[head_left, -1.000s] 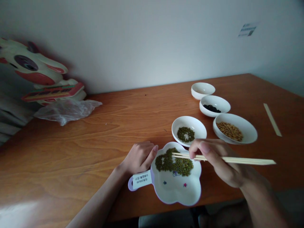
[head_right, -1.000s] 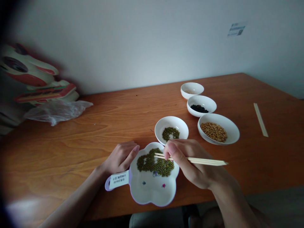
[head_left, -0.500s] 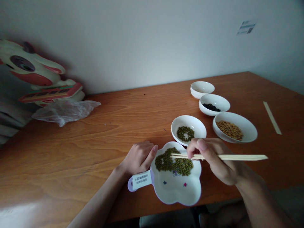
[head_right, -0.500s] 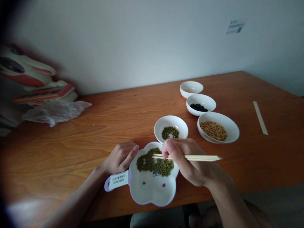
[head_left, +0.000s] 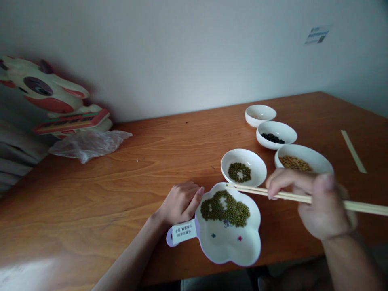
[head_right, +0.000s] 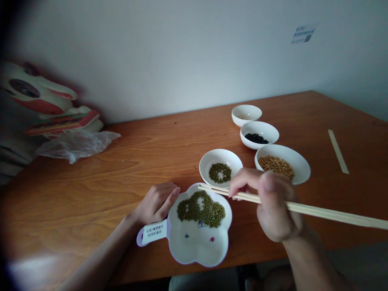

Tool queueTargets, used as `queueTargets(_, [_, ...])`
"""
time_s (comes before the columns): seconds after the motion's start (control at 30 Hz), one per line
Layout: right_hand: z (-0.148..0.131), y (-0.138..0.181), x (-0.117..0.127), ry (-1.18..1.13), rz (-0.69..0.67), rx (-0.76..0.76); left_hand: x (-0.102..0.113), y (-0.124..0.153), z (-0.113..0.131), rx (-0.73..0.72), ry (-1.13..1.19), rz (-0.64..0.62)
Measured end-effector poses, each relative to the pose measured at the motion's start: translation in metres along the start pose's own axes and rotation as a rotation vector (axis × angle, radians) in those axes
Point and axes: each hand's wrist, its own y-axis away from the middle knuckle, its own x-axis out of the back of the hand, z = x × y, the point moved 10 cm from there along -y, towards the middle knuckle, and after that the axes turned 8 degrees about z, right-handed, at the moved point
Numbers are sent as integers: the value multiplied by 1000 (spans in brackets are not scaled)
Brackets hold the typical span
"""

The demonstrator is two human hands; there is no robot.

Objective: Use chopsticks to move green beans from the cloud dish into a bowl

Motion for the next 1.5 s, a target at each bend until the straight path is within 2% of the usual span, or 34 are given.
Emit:
queueTargets(0.1, [-2, -2, 30, 26, 233, 12, 1, -1, 1, 5, -3, 1])
queueTargets(0.17, [3, -3, 36, 105, 275, -15, 2, -2, 2, 9, -5, -3])
queueTargets(0.23, [11, -4, 35, 165, 249, -41, 2, -2, 2, 15, -8, -4])
queueTargets(0.33, [14, -4, 27, 103, 163, -29, 2, -2, 2, 12, -12, -4])
queueTargets(0.5, [7, 3, -18, 75, -201, -59, 3, -2, 2, 4, -23, 7])
queueTargets(0.63, [6, 5, -39, 123, -331, -102, 2, -1, 2, 0, -21, 8])
queueTargets(0.8, [8, 4, -47, 152, -366, -63, 1, -1, 1, 11, -16, 3])
queueTargets(1.13, [7, 3, -48, 159, -340, -42, 1, -1, 1, 4, -31, 6])
queueTargets(1.3, [9, 3, -45, 146, -290, -5, 1, -1, 2, -4, -50, 4])
queueTargets(1.5, [-3, 0, -43, 104, -228, 97, 2, -2, 3, -7, -60, 12])
